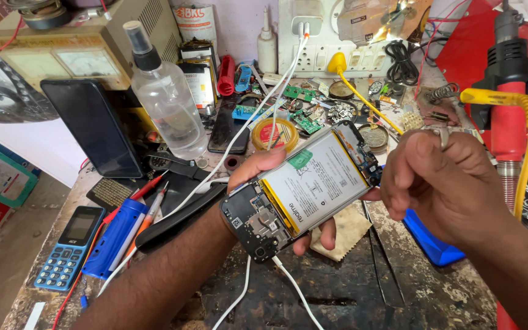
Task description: The person works at a cluttered repair bench, opening a smartphone and prying out its internal battery. They then handle a replacement battery, peeling its protective backing and positioning it in the phone chassis.
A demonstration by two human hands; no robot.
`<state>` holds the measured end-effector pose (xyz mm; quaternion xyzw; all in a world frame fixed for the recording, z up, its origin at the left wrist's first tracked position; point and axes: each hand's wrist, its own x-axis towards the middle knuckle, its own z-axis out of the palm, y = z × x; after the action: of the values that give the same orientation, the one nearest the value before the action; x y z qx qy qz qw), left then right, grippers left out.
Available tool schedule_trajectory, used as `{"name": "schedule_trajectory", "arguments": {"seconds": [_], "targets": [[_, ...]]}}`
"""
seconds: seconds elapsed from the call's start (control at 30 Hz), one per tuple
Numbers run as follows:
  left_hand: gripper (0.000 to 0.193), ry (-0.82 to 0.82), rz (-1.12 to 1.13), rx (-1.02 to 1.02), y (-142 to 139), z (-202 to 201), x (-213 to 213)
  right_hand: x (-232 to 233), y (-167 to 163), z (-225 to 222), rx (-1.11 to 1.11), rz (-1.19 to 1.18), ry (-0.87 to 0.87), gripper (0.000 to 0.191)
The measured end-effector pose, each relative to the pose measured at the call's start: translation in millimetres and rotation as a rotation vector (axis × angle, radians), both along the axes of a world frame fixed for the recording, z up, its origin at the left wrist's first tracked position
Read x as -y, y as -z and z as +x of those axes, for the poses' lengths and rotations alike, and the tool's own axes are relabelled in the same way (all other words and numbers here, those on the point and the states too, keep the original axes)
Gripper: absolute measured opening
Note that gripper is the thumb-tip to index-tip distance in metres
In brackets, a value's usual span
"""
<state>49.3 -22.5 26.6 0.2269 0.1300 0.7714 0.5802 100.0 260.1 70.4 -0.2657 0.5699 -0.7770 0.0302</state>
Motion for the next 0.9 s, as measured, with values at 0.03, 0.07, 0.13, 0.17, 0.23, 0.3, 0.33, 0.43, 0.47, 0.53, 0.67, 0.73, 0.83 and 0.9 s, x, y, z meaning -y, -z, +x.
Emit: {"name": "schedule_trajectory", "arguments": {"seconds": [0.03, 0.07, 0.13, 0.17, 0.23, 0.3, 0.33, 0.43, 0.47, 0.53, 0.67, 0.73, 0.83, 0.9], "targets": [[0.093, -0.017, -0.006, -0.009, 0.7, -0.7, 0.5, -0.2, 0.7, -0.1, -0.017, 0.008, -0.006, 0.043], [0.094, -0.032, -0.012, -0.018, 1.3, -1.5, 0.6, -0.3, 1.5, -0.6, -0.013, 0.014, -0.006, 0.042], [0.093, -0.056, 0.006, -0.051, 1.9, -3.5, 0.2, 1.3, 3.8, -3.9, -0.007, 0.024, -0.003, 0.041], [0.091, -0.065, 0.030, -0.073, 1.9, -4.4, 0.1, 1.6, 4.5, -5.3, 0.000, 0.038, 0.017, 0.041], [0.087, -0.078, 0.062, -0.099, 1.1, -5.5, 0.5, 2.6, 5.4, -8.3, 0.011, 0.068, 0.059, 0.042], [0.084, -0.088, 0.080, -0.107, -0.2, -5.9, 2.0, 3.7, 5.6, -10.1, 0.007, 0.058, 0.086, 0.042], [0.084, -0.091, 0.087, -0.107, -0.7, -6.0, 2.7, 4.2, 5.3, -10.5, 0.004, 0.054, 0.099, 0.041], [0.083, -0.098, 0.102, -0.101, -1.0, -5.7, 4.1, 7.0, 3.9, -10.4, 0.024, 0.045, 0.157, 0.039], [0.083, -0.101, 0.104, -0.095, -0.7, -5.1, 4.0, 7.8, 3.1, -9.1, 0.032, 0.064, 0.181, 0.035], [0.083, -0.125, 0.090, -0.107, -0.3, -5.3, 4.6, 11.6, 1.6, -8.1, 0.049, 0.101, 0.227, 0.029], [0.085, -0.194, 0.057, -0.147, -1.0, -6.5, 6.9, 25.3, 0.6, -3.8, -0.267, 0.422, 0.449, 0.008], [0.084, -0.226, 0.056, -0.114, -1.7, -6.4, 6.4, 32.0, -0.1, 0.4, -0.386, 0.559, 0.519, 0.010], [0.080, -0.357, 0.054, -0.055, -1.5, -4.8, 1.2, 39.9, -1.8, 4.5, -0.346, 0.655, 0.514, 0.016], [0.079, -0.541, 0.049, -0.092, -0.2, -2.7, -5.8, 43.9, -2.7, 2.7, -0.412, 0.712, 0.524, 0.018]]}}
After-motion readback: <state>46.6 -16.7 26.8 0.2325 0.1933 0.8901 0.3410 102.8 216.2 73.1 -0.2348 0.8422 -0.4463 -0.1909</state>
